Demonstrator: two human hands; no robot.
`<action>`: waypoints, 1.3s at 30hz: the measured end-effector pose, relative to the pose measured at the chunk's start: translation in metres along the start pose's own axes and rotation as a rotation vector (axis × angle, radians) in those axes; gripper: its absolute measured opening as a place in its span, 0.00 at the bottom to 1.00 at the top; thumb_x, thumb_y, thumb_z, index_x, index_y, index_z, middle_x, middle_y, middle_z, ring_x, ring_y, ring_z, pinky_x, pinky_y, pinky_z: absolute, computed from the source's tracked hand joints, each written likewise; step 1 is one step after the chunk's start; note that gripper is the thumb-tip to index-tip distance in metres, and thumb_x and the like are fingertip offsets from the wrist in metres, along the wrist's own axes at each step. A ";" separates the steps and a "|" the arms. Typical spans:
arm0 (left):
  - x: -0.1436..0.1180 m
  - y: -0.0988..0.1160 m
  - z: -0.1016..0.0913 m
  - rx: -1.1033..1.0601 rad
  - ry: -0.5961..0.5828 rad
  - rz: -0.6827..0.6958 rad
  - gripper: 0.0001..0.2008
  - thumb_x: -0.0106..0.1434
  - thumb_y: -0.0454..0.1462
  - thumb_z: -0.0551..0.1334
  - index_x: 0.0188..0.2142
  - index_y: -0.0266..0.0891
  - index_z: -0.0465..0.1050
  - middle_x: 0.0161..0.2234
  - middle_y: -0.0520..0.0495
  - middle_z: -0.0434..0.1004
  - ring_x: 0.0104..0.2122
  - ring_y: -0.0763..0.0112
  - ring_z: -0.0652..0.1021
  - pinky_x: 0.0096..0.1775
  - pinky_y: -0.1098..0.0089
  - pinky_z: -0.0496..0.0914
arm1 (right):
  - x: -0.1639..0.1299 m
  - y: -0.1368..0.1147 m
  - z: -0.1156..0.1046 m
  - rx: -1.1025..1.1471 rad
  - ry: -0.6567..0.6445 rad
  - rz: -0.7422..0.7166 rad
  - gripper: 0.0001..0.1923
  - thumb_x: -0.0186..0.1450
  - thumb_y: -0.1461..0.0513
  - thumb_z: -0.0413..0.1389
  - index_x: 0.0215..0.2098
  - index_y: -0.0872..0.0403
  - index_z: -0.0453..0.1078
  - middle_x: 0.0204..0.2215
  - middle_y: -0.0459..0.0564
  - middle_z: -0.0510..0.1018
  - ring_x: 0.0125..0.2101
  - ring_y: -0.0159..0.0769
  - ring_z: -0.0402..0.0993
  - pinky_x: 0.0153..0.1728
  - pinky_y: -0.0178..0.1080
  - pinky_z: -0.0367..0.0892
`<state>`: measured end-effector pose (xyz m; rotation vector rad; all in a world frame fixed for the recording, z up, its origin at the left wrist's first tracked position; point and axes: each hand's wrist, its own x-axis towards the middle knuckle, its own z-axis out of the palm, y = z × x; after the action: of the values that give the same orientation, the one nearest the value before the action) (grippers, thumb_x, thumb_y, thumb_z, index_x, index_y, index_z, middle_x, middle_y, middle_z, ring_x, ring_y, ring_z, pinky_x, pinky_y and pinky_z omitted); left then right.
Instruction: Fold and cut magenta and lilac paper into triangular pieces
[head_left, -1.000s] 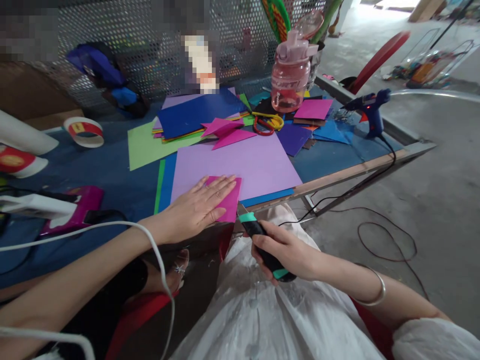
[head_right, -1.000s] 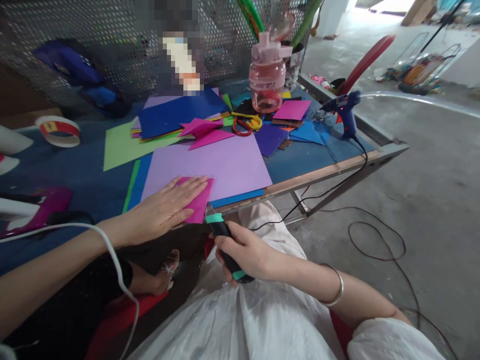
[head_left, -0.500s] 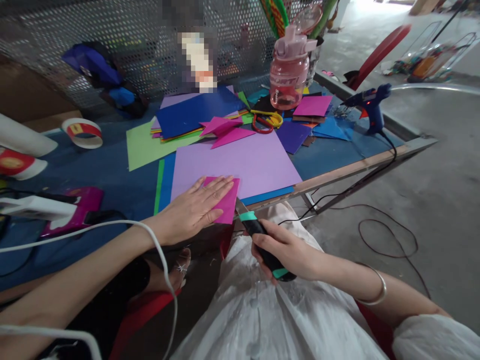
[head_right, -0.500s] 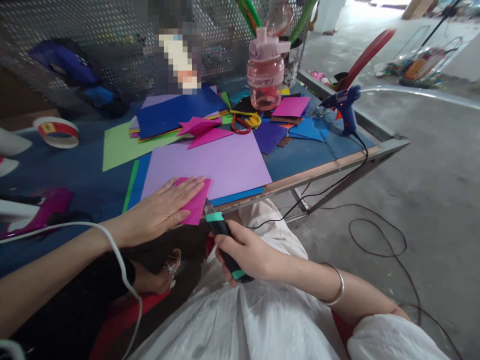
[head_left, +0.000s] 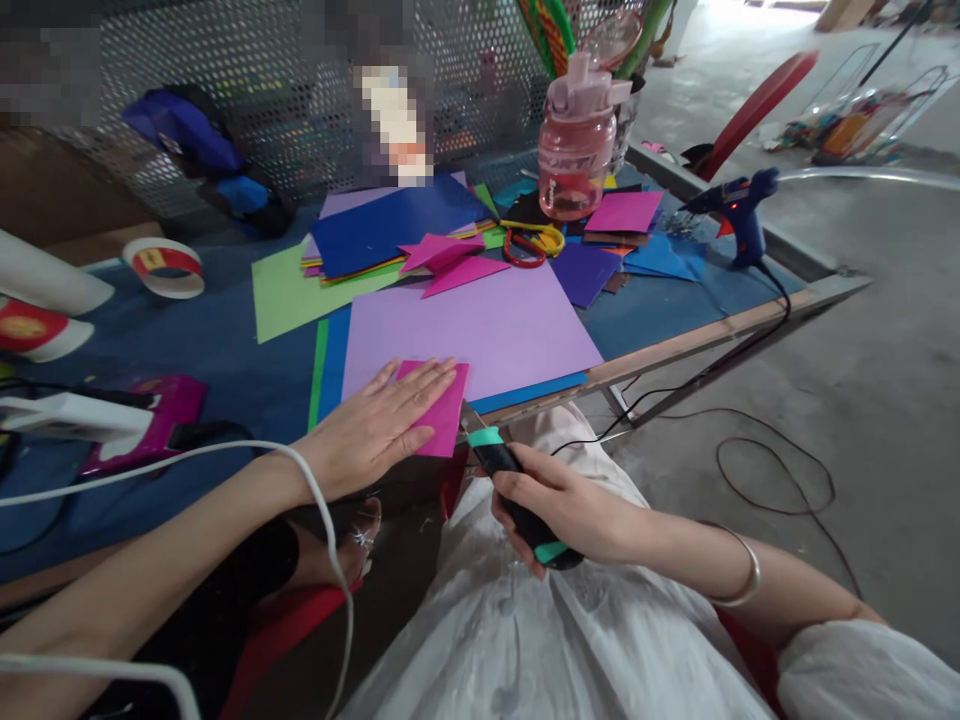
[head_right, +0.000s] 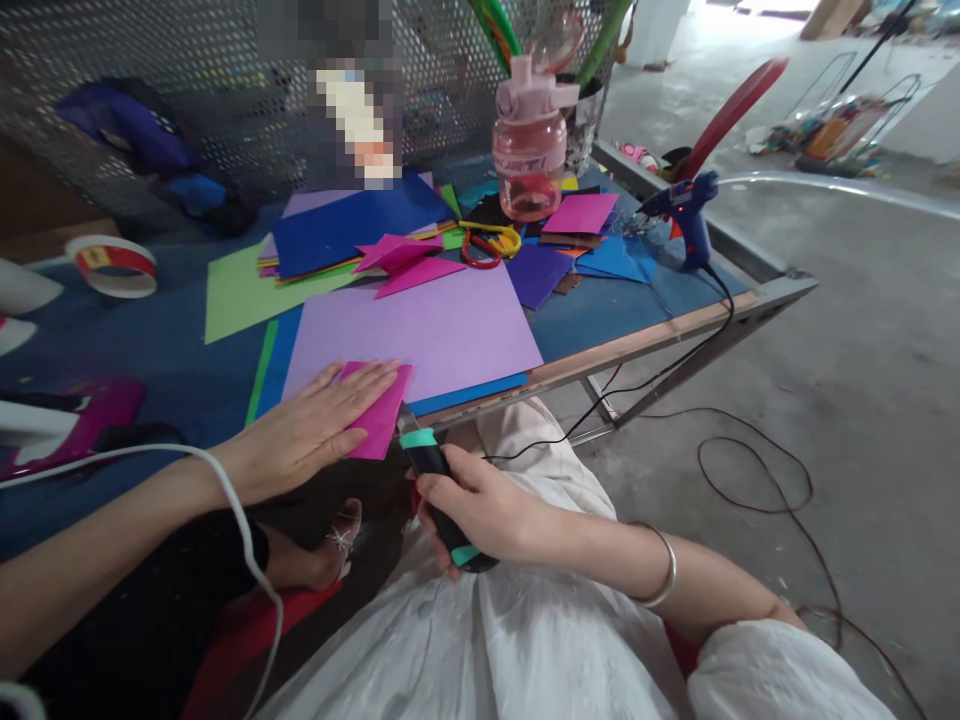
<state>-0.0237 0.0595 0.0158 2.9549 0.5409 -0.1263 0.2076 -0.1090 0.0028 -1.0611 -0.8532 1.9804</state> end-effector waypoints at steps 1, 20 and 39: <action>0.000 -0.001 0.001 0.004 0.006 0.012 0.31 0.82 0.45 0.38 0.79 0.39 0.34 0.79 0.41 0.42 0.77 0.56 0.49 0.74 0.50 0.39 | 0.001 0.000 0.000 0.001 -0.002 0.002 0.11 0.73 0.53 0.53 0.38 0.49 0.58 0.29 0.37 0.70 0.18 0.23 0.70 0.17 0.29 0.67; -0.001 -0.001 0.004 0.180 0.073 0.099 0.45 0.76 0.61 0.43 0.77 0.40 0.20 0.79 0.36 0.40 0.76 0.48 0.53 0.72 0.47 0.50 | 0.011 0.002 0.018 0.060 0.085 -0.027 0.09 0.74 0.56 0.51 0.38 0.49 0.56 0.27 0.36 0.69 0.18 0.24 0.69 0.18 0.30 0.69; -0.002 0.000 0.003 0.139 0.056 0.102 0.46 0.76 0.60 0.46 0.77 0.42 0.20 0.78 0.36 0.40 0.76 0.46 0.53 0.73 0.46 0.48 | 0.014 0.003 0.014 0.112 0.067 -0.073 0.15 0.70 0.51 0.57 0.39 0.48 0.56 0.27 0.36 0.70 0.18 0.25 0.70 0.18 0.31 0.69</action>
<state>-0.0260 0.0588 0.0133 3.1227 0.4021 -0.0740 0.1887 -0.1026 0.0010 -1.0119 -0.7259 1.8985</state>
